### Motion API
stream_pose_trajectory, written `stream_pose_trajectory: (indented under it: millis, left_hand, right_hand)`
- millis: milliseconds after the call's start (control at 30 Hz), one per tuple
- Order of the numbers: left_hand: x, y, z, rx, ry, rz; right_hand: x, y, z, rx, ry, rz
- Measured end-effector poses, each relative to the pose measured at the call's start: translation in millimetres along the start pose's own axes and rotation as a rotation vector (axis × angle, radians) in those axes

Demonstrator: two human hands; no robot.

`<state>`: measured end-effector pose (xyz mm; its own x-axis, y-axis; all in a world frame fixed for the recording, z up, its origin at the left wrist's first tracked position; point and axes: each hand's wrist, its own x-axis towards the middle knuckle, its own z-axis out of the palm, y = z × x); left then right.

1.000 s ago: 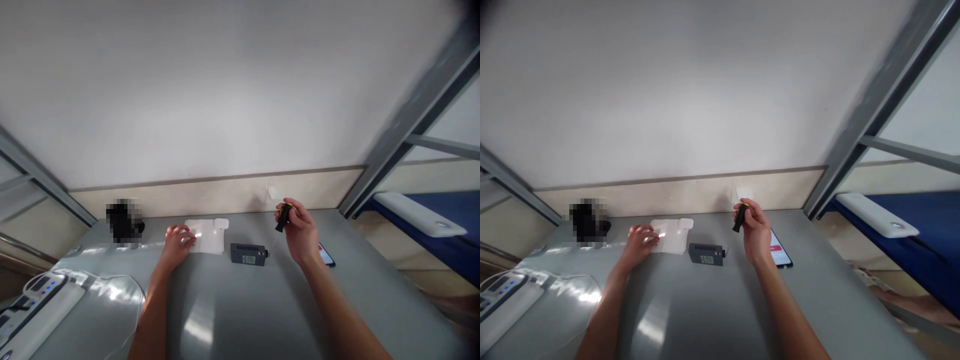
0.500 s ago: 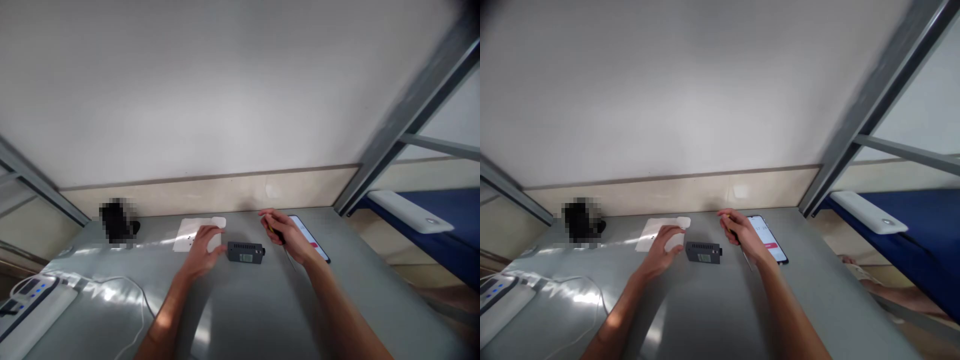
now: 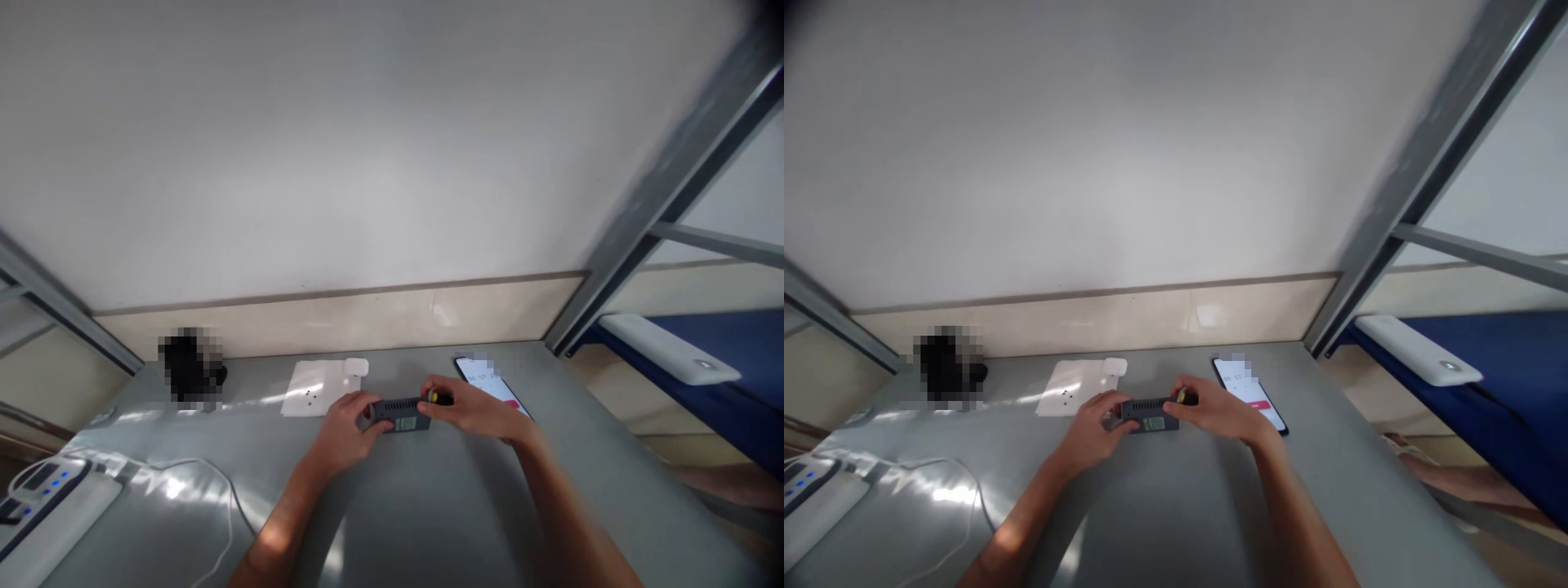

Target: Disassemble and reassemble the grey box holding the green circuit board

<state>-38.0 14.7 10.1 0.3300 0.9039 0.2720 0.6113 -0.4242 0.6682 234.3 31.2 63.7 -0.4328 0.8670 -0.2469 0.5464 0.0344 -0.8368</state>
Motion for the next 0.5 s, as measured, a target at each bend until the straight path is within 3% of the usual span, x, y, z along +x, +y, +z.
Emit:
stream_pose_trajectory:
  millis: [133, 500]
  left_hand:
    - [-0.4, -4.1, 3.5, 0.035, 0.023, 0.048]
    - [-0.5, -10.3, 0.3, 0.025, 0.036, 0.054]
  right_hand:
    - [0.4, 1.2, 3.7, 0.071, 0.092, -0.044]
    - [1.3, -0.2, 2.6, 0.006, 0.058, -0.088]
